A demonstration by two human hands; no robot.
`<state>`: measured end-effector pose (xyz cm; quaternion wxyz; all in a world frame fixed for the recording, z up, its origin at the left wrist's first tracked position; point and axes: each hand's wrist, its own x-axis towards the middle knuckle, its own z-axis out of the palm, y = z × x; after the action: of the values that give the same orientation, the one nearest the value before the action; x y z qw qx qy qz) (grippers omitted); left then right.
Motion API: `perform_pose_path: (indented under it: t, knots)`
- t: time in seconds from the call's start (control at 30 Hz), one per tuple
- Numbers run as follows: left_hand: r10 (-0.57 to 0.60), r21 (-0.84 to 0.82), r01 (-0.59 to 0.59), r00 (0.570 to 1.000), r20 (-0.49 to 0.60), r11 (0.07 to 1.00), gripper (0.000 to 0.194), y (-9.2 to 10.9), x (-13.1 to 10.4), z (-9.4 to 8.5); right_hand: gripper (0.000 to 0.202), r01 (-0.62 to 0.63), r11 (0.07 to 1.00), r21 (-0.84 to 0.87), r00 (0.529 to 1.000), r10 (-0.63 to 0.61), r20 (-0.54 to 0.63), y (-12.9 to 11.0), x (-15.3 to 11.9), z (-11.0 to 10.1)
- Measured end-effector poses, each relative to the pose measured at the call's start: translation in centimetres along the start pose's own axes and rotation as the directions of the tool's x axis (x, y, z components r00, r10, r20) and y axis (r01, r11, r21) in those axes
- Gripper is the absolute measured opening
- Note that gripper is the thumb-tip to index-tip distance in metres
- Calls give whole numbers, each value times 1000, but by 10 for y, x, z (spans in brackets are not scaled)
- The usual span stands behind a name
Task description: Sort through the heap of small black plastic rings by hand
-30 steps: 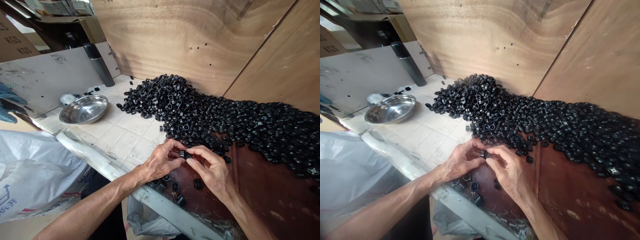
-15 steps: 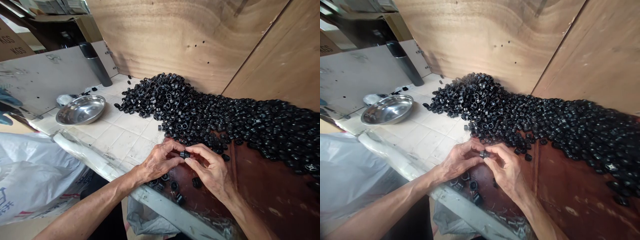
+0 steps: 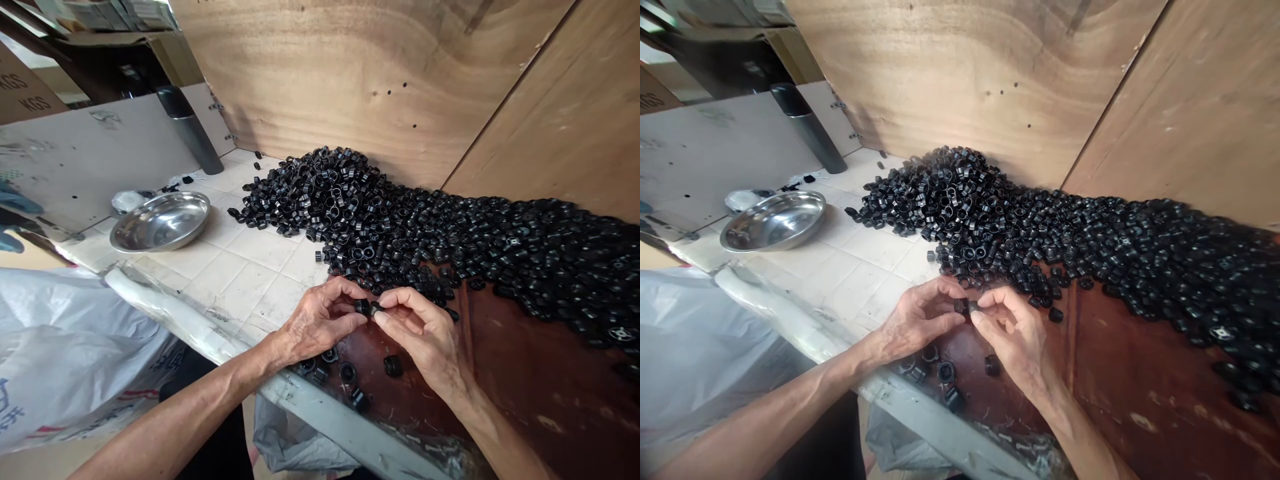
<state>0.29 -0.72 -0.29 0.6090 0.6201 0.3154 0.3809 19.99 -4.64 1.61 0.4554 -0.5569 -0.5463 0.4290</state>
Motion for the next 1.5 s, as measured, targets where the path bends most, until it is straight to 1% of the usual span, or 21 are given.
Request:
perform_pose_path:
  t: [0.1,0.17,0.23,0.27,0.33,0.47,0.53,0.57,0.63,0.67,0.73,0.77,0.87,1.03,1.07,1.13,1.27,1.4,1.5]
  knots:
    - [-33,-49,33,999,8,998,21,-1,0,1,18,34,998,-47,999,-33,10,0,-1,2]
    - [-46,-76,47,999,14,996,22,-2,0,0,15,75,994,-73,997,-75,10,1,-2,4]
    - [-30,-74,31,999,18,997,23,-2,0,0,21,117,988,-101,993,-116,15,3,-2,4]
    - [-13,-58,14,1000,23,998,22,-3,0,0,25,134,984,-119,991,-132,23,4,-2,4]
    - [21,-19,-20,999,44,1000,21,-3,-1,0,25,153,976,-153,988,-149,40,5,-2,3]
    - [53,80,-58,996,70,995,19,-1,-1,-1,8,222,962,-159,975,-223,8,6,0,1]
    - [77,147,-88,994,76,985,19,1,-1,-2,10,256,952,-169,966,-260,1,7,0,0]
    - [87,168,-100,993,84,981,19,2,-1,-3,12,256,951,-172,965,-261,-1,7,-1,0]
    - [96,189,-114,990,102,975,19,2,-1,-3,7,224,960,-165,973,-229,-10,7,-2,0]
    - [98,183,-116,990,103,976,19,2,0,-3,11,204,967,-156,978,-209,-13,6,-3,0]
    - [90,124,-99,993,74,987,18,1,0,-2,21,187,973,-139,982,-189,-3,5,-4,0]
    - [75,75,-78,996,48,994,19,0,1,-2,22,193,972,-137,981,-193,11,5,-4,0]
    - [6,-59,-8,1000,-21,998,24,-2,1,1,13,239,958,-161,971,-234,45,5,-2,0]
    - [-81,-188,76,997,-16,979,33,-2,0,3,14,264,936,-233,964,-261,45,5,-1,0]
    - [-78,-180,75,997,-11,981,32,-2,0,2,13,266,933,-242,964,-263,45,4,-2,0]
    - [-42,-103,42,999,-7,994,28,-1,0,1,10,280,923,-263,960,-277,51,3,-2,1]
    - [74,49,-73,997,-5,996,22,-1,-1,-2,12,274,917,-288,961,-276,36,2,-2,5]
    - [189,198,-191,982,32,961,21,-2,-2,-4,17,279,894,-350,959,-280,49,6,-2,8]
    - [229,266,-228,973,28,937,20,-3,-1,-4,16,272,899,-345,961,-269,56,8,-2,8]
